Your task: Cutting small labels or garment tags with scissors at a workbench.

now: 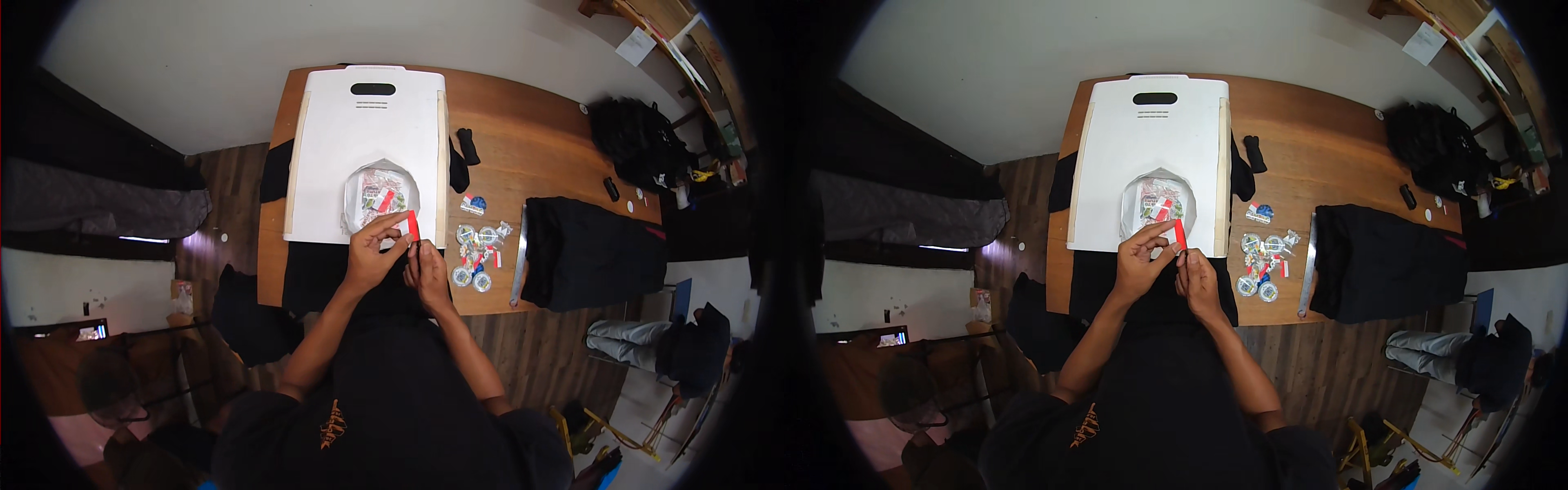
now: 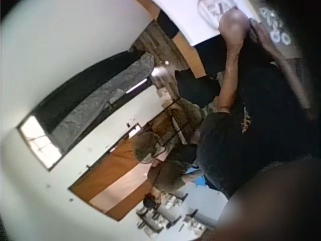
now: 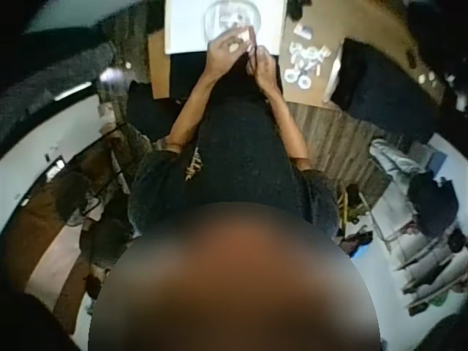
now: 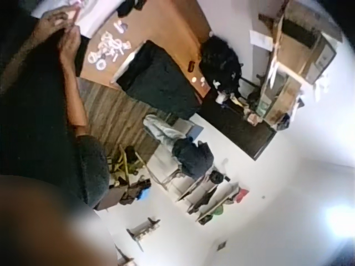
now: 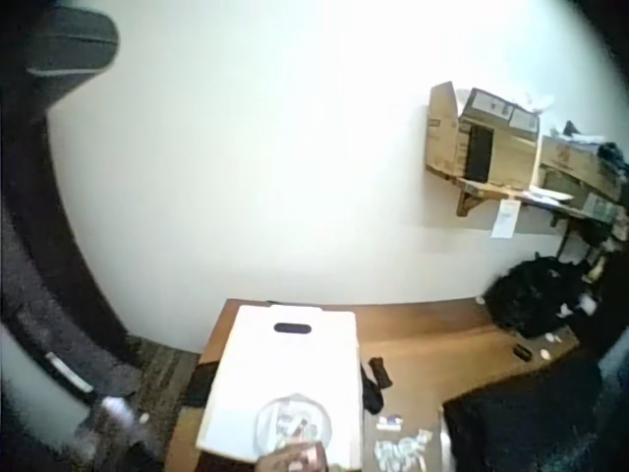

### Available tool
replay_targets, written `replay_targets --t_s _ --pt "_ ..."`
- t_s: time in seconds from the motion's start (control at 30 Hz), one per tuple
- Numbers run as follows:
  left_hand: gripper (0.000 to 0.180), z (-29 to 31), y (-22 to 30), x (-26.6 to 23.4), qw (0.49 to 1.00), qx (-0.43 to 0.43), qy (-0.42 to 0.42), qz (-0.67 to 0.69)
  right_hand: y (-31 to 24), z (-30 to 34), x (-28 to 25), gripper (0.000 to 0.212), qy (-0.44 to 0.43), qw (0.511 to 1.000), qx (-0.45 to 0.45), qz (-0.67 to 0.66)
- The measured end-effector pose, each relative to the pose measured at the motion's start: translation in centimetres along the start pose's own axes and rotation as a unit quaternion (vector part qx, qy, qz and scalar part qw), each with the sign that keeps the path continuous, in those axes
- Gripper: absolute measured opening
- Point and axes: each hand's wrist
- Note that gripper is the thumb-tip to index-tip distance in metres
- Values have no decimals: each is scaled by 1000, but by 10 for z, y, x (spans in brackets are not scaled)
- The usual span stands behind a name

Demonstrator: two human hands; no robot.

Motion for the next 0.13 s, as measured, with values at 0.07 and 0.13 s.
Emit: replay_targets --t_s 0.07,0.13 --pt "44 0 -1 2 1000 14 3 2 -1 -2 -2 38 -8 1000 -9 15" --pt "44 0 -1 5 1000 -8 25 9 -2 -4 -5 39 -17 999 -17 29"
Point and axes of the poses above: each hand's wrist, its own z-axis away from the middle knuckle, its own x-axis out of the palm, y = z × x, and after that the axes turned 14 degrees about z, right-handed
